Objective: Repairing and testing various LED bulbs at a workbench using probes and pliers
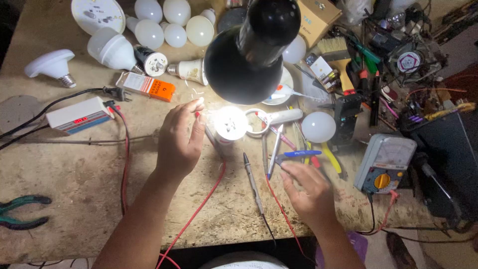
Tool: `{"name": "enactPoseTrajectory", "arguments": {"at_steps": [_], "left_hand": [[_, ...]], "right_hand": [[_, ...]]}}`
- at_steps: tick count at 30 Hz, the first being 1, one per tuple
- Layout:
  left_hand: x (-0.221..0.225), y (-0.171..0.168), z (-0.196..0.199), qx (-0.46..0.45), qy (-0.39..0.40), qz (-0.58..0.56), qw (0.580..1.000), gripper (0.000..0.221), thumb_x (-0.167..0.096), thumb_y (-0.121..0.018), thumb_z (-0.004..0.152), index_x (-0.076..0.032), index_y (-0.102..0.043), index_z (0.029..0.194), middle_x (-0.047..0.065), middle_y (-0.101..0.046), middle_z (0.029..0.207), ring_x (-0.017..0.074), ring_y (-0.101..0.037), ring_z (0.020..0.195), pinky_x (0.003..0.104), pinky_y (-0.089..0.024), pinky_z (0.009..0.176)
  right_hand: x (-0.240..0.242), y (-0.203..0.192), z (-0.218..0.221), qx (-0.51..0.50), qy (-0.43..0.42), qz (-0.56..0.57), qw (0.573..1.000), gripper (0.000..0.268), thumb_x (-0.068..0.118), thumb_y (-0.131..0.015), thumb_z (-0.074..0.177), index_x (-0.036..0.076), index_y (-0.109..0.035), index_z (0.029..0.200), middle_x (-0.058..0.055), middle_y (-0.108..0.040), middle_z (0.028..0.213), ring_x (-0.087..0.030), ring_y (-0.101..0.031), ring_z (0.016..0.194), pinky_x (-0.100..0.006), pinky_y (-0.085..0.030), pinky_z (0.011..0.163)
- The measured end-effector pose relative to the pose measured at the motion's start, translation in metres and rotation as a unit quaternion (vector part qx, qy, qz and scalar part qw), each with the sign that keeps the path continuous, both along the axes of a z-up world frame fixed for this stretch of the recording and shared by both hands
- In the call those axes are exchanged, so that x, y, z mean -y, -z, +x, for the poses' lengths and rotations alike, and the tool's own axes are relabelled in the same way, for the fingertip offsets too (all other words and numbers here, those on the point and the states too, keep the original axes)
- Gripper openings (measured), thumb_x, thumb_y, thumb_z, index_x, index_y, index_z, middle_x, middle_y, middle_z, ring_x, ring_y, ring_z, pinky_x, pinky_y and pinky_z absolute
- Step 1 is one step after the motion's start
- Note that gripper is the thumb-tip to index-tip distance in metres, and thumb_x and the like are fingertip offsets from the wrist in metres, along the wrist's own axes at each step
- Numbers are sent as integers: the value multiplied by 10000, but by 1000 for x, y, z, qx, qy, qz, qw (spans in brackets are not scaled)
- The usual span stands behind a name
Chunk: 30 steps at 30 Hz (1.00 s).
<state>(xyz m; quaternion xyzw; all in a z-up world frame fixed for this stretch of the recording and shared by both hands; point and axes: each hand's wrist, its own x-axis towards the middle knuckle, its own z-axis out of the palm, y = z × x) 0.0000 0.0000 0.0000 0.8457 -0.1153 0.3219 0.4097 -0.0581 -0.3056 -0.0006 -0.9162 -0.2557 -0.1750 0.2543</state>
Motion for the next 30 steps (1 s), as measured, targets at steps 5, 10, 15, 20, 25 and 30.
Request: {"name": "enactPoseTrajectory", "arguments": {"at_steps": [5, 10, 15, 20, 25, 30], "left_hand": [[13, -3, -8, -91, 27, -24, 995, 800, -575, -615, 913, 28, -462, 1416, 175, -653, 1294, 354, -608, 1212, 500, -453, 1039], [23, 12, -2, -90, -3, 27, 996, 1052, -653, -785, 740, 59, -412, 1419, 201, -651, 1339, 369, -600, 1281, 735, -109, 1194], [25, 10, -1, -65, -37, 67, 995, 720, -684, -745, 772, -31, -669, 1065, 76, -725, 886, 309, -699, 841, 729, -128, 1183], [16, 1, -4, -77, 29, 51, 995, 644, -633, -761, 779, -65, -663, 1065, 49, -730, 923, 271, -701, 870, 730, -166, 1172], [12, -1, -6, -56, 87, 93, 990, 550, -591, -725, 840, -93, -656, 1063, 5, -699, 914, 249, -684, 846, 705, -313, 1091], [14, 4, -6, -48, 97, 82, 991, 617, -470, -671, 928, -68, -576, 1387, 50, -651, 938, 263, -644, 920, 696, -301, 1168]], "right_hand": [[15, -6, 2, 39, 64, -65, 995, 251, 165, -763, 901, 40, -729, 1115, -126, -731, 1091, -292, -674, 1027, -441, -546, 1011], [22, 2, 13, -6, 33, -218, 975, 412, 512, -689, 872, 186, -716, 1122, -211, -545, 1493, -425, -443, 1440, -534, -318, 1202], [33, 3, 26, -162, 55, -287, 942, 270, 428, -614, 903, 178, -710, 935, -63, -530, 1489, -284, -402, 1470, -703, -131, 1266], [50, -9, 29, -149, 49, -250, 955, 262, 387, -574, 926, 145, -672, 898, -36, -626, 1252, -258, -568, 1228, -696, -146, 1261], [68, -24, 30, -136, 52, -111, 983, 233, 298, -567, 970, 76, -628, 1002, -139, -604, 1321, -313, -545, 1258, -526, -260, 1191], [82, -4, 43, -194, 97, -17, 976, 214, 266, -574, 988, 61, -638, 979, -86, -663, 1248, -224, -630, 1173, -356, -434, 1014]]}}
